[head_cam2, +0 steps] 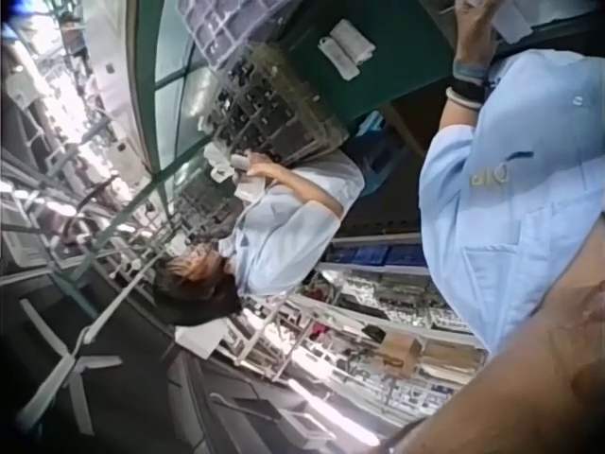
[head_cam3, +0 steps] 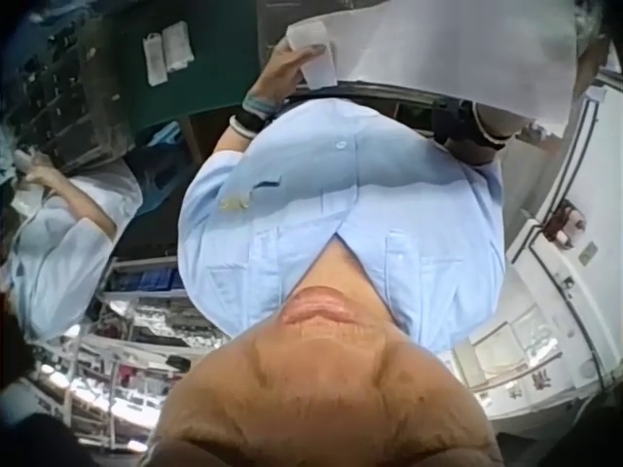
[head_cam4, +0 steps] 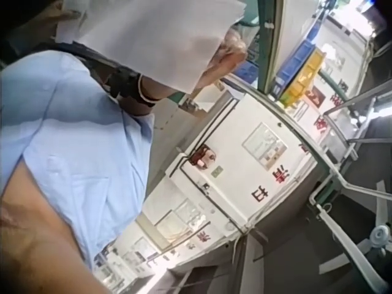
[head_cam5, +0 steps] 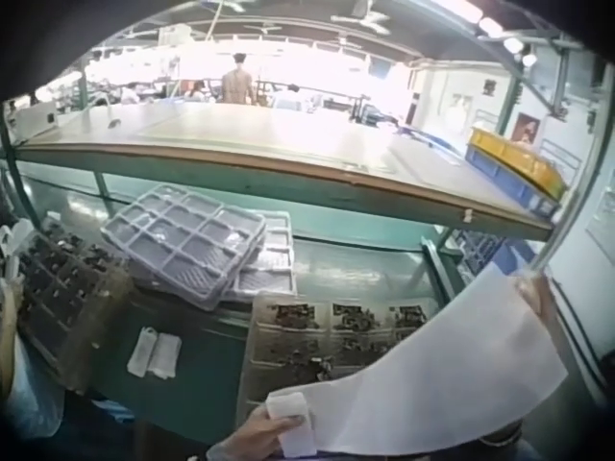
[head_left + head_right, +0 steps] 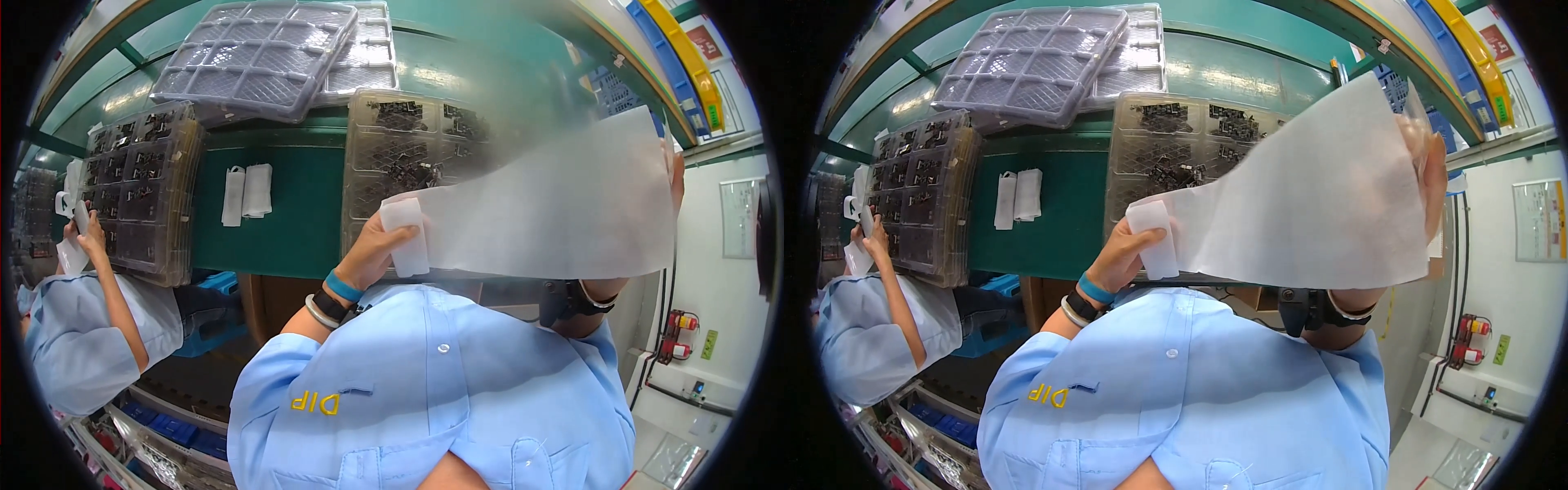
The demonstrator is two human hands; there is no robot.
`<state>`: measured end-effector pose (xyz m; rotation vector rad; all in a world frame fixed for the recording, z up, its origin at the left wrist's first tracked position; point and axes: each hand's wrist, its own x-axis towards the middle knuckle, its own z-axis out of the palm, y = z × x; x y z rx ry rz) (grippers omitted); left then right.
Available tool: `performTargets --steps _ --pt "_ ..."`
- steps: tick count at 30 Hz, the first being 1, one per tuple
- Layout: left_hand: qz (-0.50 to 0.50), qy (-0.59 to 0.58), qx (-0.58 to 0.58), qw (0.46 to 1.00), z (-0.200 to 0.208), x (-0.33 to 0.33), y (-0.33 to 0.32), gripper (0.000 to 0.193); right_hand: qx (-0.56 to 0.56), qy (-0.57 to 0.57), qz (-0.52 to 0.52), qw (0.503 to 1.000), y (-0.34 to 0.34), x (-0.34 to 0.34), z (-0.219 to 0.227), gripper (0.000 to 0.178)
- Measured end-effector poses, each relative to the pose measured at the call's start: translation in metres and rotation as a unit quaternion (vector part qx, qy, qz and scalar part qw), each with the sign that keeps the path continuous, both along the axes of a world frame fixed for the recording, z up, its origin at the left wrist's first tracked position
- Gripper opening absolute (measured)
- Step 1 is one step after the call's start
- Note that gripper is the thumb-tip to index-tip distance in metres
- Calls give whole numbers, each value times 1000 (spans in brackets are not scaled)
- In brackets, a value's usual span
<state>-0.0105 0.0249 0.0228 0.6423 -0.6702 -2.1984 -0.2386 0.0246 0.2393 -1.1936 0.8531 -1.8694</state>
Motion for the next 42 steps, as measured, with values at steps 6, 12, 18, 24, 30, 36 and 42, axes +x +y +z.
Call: performTargets --steps 6,12,18,24,30,36,42 --pt "-11 -4 29 1000 -24 -10 -25 38 26 -276 160 947 9 33 -6 24" --pt "-133 97 17 986 -6 -58 -29 36 63 -168 227 957 2 74 0 15" --pt "-232 265 57 934 50 -35 -18 38 102 -103 406 902 -7 114 -5 16" --pt "-295 401 166 851 102 -125 14 41 98 -187 494 843 5 110 -18 18" --pt "-276 290 122 908 84 -118 7 49 58 -246 416 874 10 67 0 21" --pt "-235 159 -27 959 53 -113 15 52 69 -296 352 885 28 32 0 26" --pt "-81 17 -100 992 53 -94 11 42 38 -391 390 833 24 -9 -28 30"
